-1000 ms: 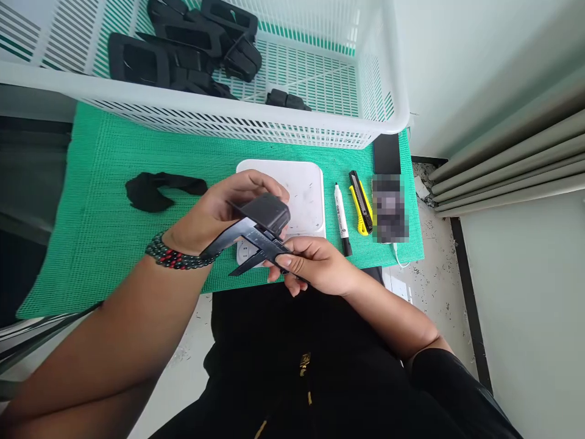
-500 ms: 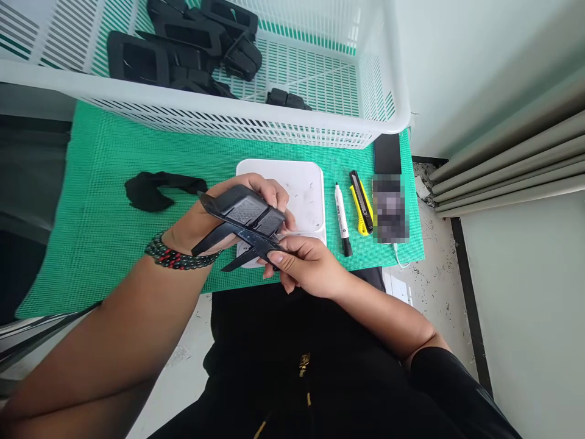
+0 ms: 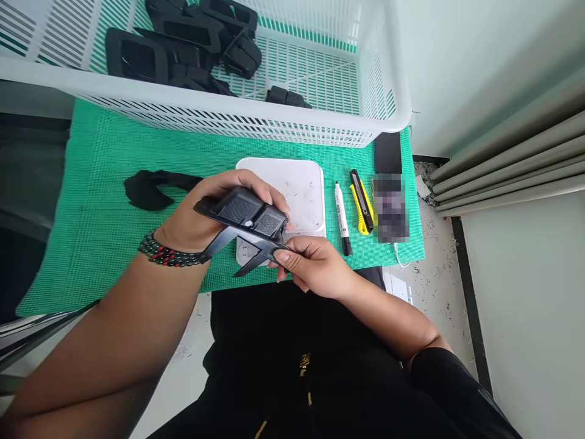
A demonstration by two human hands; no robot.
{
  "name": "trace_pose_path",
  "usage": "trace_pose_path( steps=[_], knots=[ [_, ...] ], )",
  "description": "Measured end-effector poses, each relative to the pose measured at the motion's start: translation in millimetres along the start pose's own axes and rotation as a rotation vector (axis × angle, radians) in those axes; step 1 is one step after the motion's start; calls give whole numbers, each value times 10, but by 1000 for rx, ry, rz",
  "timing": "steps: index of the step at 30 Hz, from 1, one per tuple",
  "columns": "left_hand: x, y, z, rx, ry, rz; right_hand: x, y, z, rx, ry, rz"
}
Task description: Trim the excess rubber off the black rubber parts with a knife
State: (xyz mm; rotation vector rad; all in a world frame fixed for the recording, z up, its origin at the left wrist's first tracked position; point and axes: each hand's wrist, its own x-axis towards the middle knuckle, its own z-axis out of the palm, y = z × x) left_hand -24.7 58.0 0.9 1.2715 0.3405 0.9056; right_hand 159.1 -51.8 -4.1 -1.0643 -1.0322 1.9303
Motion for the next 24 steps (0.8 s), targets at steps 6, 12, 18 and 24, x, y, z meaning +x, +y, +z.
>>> trace_pose_path(
  steps=[6, 12, 18, 24],
  knots=[
    [18, -12, -15, -10, -73, 24, -27, -18, -8, -1, 15, 26],
    [24, 1, -13, -5, -90, 21, -43, -39, -5, 83, 20, 49],
    [27, -10, -20, -27, -94, 51, -52, -68, -37, 207, -56, 63],
    [29, -42, -56, -62, -117, 74, -91, -69, -87, 248, -140, 42]
  ],
)
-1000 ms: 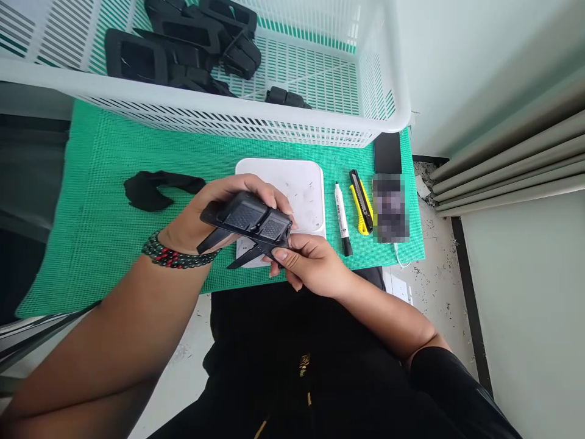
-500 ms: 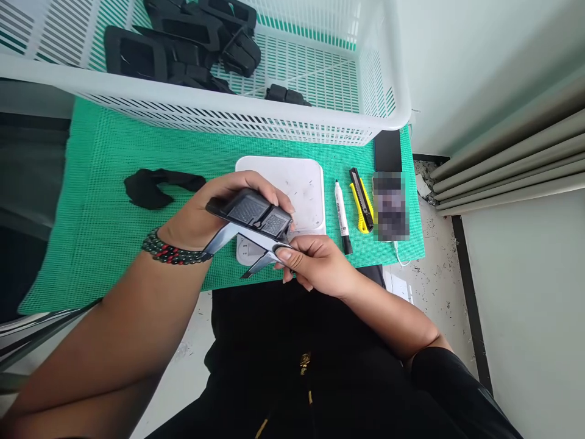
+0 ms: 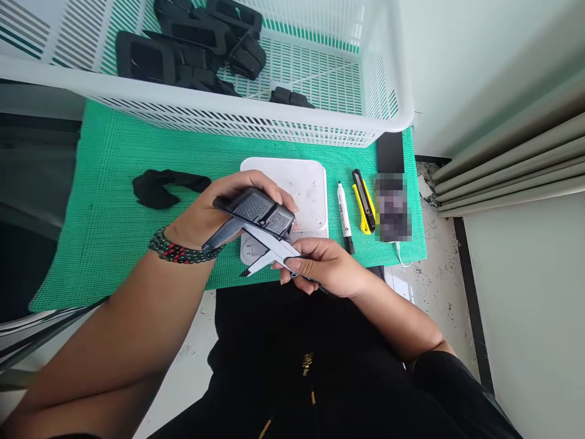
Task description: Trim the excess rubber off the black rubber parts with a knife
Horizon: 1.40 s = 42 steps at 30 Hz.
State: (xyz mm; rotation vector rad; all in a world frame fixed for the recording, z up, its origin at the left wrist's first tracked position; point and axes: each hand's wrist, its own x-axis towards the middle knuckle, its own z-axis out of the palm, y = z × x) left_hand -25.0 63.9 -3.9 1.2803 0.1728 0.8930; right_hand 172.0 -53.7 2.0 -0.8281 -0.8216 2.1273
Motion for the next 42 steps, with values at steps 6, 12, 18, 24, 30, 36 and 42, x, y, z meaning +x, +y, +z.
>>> trace_pose_path(
  steps=[6, 12, 18, 24, 30, 36, 42],
  knots=[
    [-3, 13, 2, 25, -10, -37, 20, 43, -18, -70, 62, 15],
    [0, 8, -2, 37, -48, -24, 34, 33, -2, -116, 106, 35],
    [-9, 32, 49, 44, 37, -98, 29, 17, 3, -130, 108, 39],
    [-13, 25, 62, 36, 39, -110, 44, 19, 10, -118, 116, 46],
    [-26, 2, 45, 64, 35, -73, 53, 29, 6, -122, 126, 44],
    [-32, -19, 40, 91, 24, -46, 48, 18, 6, -140, 136, 51],
    [-3, -13, 70, 21, 11, -42, 38, 20, 6, -129, 158, 44]
  ],
)
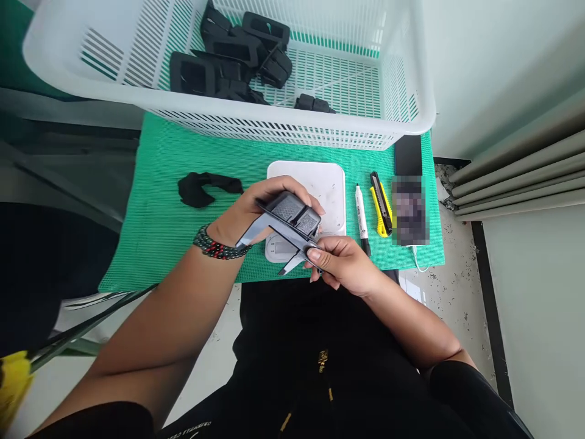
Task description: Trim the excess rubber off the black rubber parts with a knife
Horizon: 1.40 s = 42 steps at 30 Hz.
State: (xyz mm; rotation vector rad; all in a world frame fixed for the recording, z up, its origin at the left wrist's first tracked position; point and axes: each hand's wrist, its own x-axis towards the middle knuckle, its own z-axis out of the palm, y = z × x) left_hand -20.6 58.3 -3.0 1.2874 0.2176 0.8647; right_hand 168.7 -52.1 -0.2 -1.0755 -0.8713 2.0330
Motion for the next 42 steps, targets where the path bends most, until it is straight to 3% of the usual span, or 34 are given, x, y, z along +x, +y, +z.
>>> trace_pose_path(
  steps=[42],
  knots=[
    [6, 24, -12, 90, 70, -45, 11, 6, -31, -76, 24, -16]
  ],
)
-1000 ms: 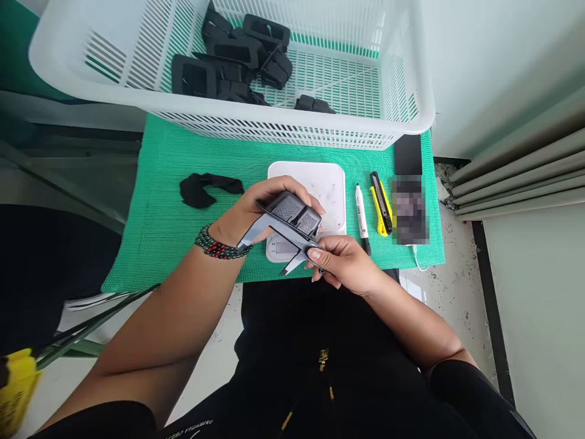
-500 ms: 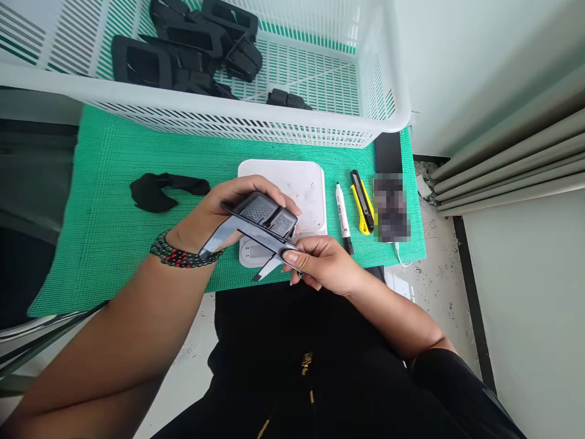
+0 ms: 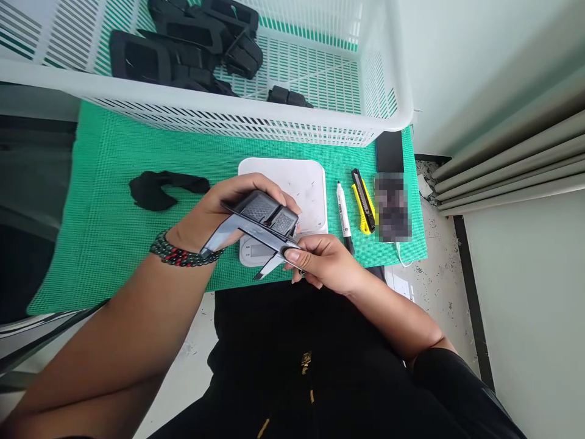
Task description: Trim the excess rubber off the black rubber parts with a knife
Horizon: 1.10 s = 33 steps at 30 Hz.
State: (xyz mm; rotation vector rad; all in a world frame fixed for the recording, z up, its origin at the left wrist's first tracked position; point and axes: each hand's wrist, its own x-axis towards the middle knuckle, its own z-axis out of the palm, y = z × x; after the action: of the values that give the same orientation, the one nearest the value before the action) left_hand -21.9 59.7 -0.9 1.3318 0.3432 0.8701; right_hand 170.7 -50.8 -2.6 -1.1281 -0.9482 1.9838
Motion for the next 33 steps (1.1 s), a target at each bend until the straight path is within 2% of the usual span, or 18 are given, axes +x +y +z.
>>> trace_pose_path(
  steps=[22, 33],
  knots=[
    [8, -3, 22, 18, -5, 46, -88, -60, -14, -33, 18, -16],
    [4, 6, -2, 22, -54, 56, -38, -51, 26, -13, 24, 4]
  ],
)
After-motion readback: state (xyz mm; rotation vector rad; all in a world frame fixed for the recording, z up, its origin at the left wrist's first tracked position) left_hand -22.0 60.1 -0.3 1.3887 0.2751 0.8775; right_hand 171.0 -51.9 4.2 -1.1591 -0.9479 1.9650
